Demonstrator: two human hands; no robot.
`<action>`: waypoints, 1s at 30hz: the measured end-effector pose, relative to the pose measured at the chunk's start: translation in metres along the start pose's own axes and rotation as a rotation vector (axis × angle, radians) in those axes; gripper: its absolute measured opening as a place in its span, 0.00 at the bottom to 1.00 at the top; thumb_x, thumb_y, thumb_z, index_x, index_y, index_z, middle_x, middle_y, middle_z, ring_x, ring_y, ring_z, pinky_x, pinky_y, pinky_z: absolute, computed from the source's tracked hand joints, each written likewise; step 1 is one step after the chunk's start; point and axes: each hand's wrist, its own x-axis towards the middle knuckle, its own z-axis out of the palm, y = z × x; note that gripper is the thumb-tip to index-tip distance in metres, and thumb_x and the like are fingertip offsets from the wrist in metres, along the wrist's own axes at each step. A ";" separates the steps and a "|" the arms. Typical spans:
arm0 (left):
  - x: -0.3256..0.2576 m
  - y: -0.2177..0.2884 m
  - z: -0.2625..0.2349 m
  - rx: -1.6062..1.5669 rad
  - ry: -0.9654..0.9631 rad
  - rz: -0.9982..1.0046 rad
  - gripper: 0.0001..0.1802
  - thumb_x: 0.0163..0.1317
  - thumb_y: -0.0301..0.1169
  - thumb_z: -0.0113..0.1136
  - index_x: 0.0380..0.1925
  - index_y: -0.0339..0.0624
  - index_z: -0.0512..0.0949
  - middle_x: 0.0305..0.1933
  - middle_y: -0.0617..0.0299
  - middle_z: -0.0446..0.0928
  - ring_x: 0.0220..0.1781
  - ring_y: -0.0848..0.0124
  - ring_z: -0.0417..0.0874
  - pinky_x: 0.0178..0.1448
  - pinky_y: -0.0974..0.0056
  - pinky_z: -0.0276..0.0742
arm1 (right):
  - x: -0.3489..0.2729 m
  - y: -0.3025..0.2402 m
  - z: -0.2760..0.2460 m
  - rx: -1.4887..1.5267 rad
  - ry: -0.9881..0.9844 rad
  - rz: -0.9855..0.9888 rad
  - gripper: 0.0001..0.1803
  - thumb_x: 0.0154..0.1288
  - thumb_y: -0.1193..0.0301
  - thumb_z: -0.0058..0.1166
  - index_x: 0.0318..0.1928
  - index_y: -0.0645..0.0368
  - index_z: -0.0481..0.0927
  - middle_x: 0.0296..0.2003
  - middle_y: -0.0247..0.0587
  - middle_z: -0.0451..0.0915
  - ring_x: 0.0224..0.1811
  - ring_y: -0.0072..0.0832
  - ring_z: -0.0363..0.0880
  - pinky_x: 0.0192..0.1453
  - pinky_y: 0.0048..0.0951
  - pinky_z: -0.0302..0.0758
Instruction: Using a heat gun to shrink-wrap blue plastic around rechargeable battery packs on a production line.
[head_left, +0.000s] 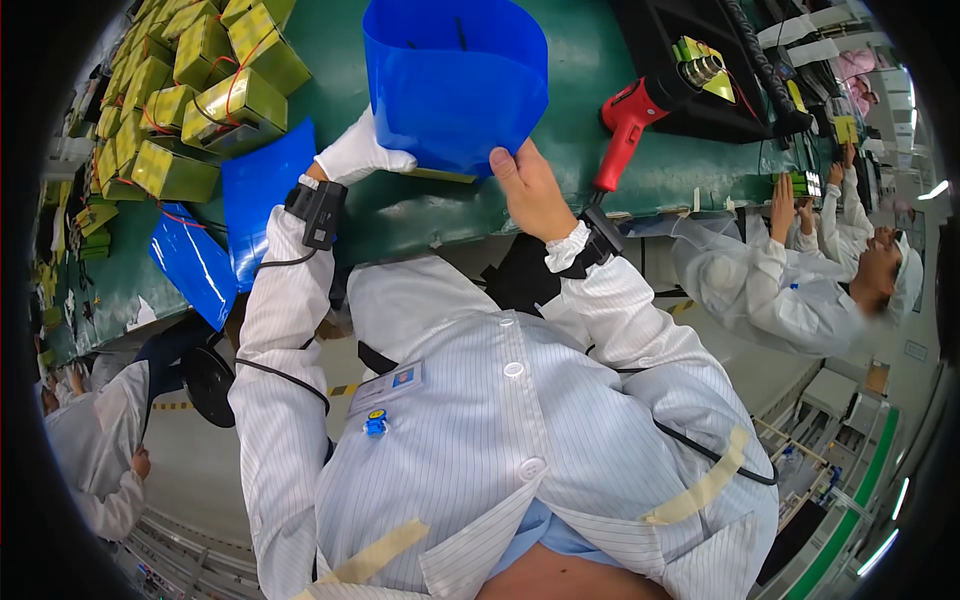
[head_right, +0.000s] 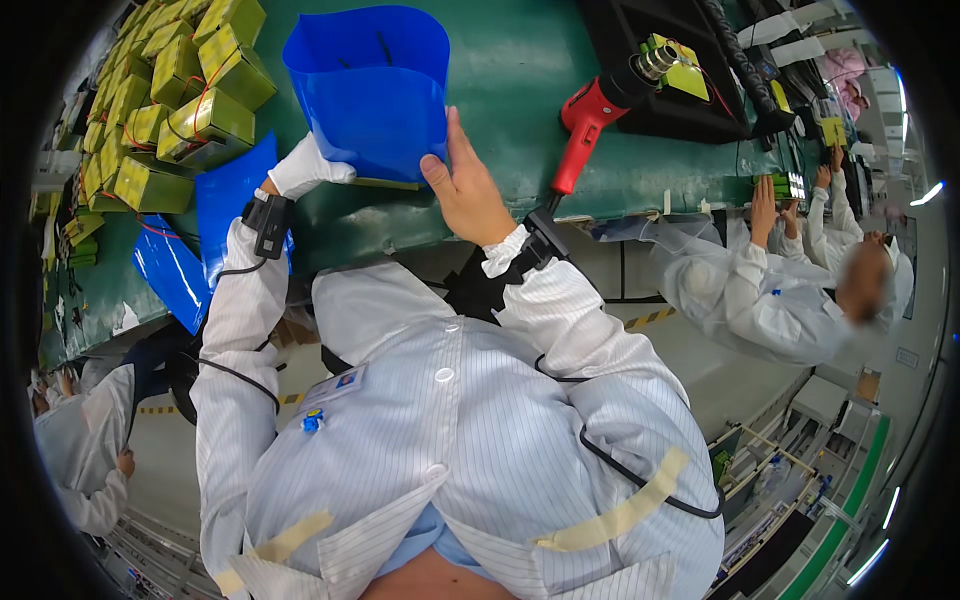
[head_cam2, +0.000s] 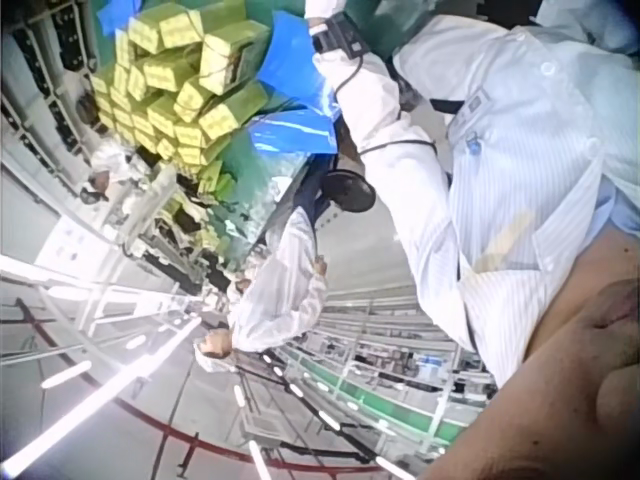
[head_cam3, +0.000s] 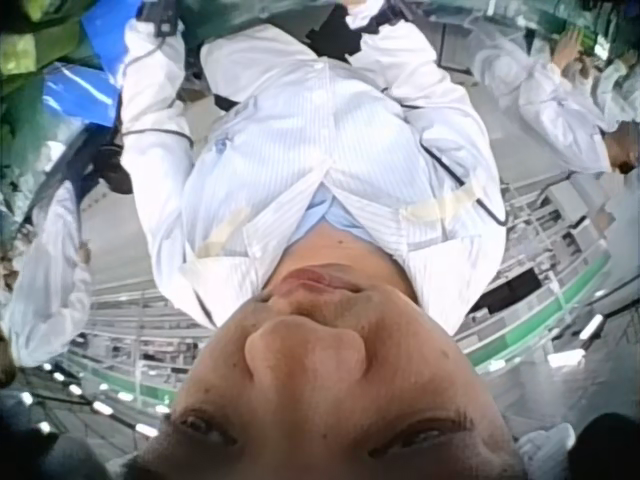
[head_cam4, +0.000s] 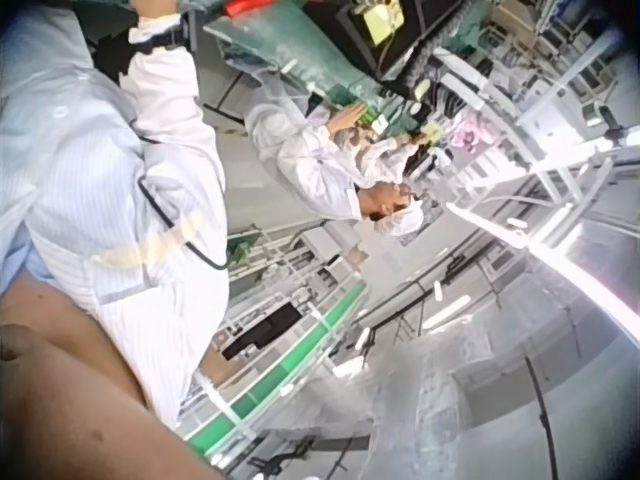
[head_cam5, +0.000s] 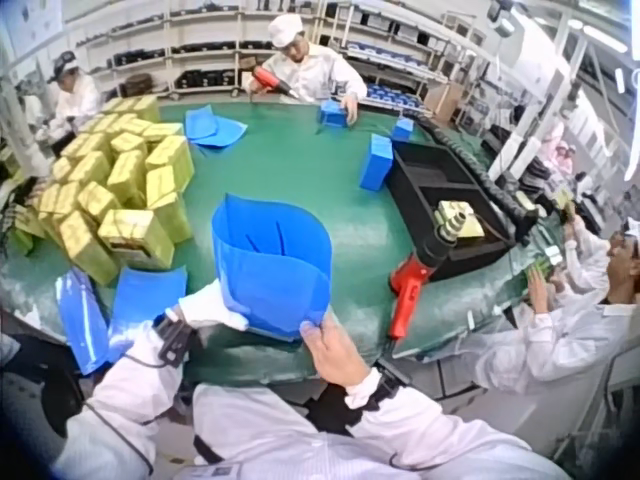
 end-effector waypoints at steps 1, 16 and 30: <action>0.002 -0.005 -0.003 0.026 -0.003 0.016 0.70 0.39 0.42 0.87 0.77 0.40 0.50 0.74 0.57 0.64 0.74 0.63 0.64 0.77 0.57 0.63 | 0.000 0.003 0.004 0.000 -0.001 0.000 0.49 0.80 0.47 0.43 0.81 0.65 0.36 0.79 0.63 0.49 0.79 0.51 0.57 0.79 0.42 0.57; -0.032 -0.003 -0.005 0.333 0.108 0.065 0.81 0.30 0.32 0.88 0.80 0.43 0.38 0.79 0.51 0.57 0.78 0.60 0.59 0.82 0.55 0.53 | 0.019 0.024 -0.011 -0.097 -0.136 -0.128 0.56 0.64 0.51 0.69 0.78 0.63 0.48 0.71 0.57 0.63 0.75 0.52 0.63 0.77 0.44 0.62; -0.017 -0.055 0.012 0.371 0.060 -0.232 0.54 0.36 0.33 0.89 0.65 0.41 0.66 0.50 0.59 0.82 0.52 0.63 0.85 0.60 0.58 0.83 | 0.033 0.103 0.017 -0.113 -0.227 0.013 0.72 0.37 0.43 0.83 0.76 0.60 0.51 0.61 0.55 0.74 0.67 0.58 0.68 0.75 0.52 0.60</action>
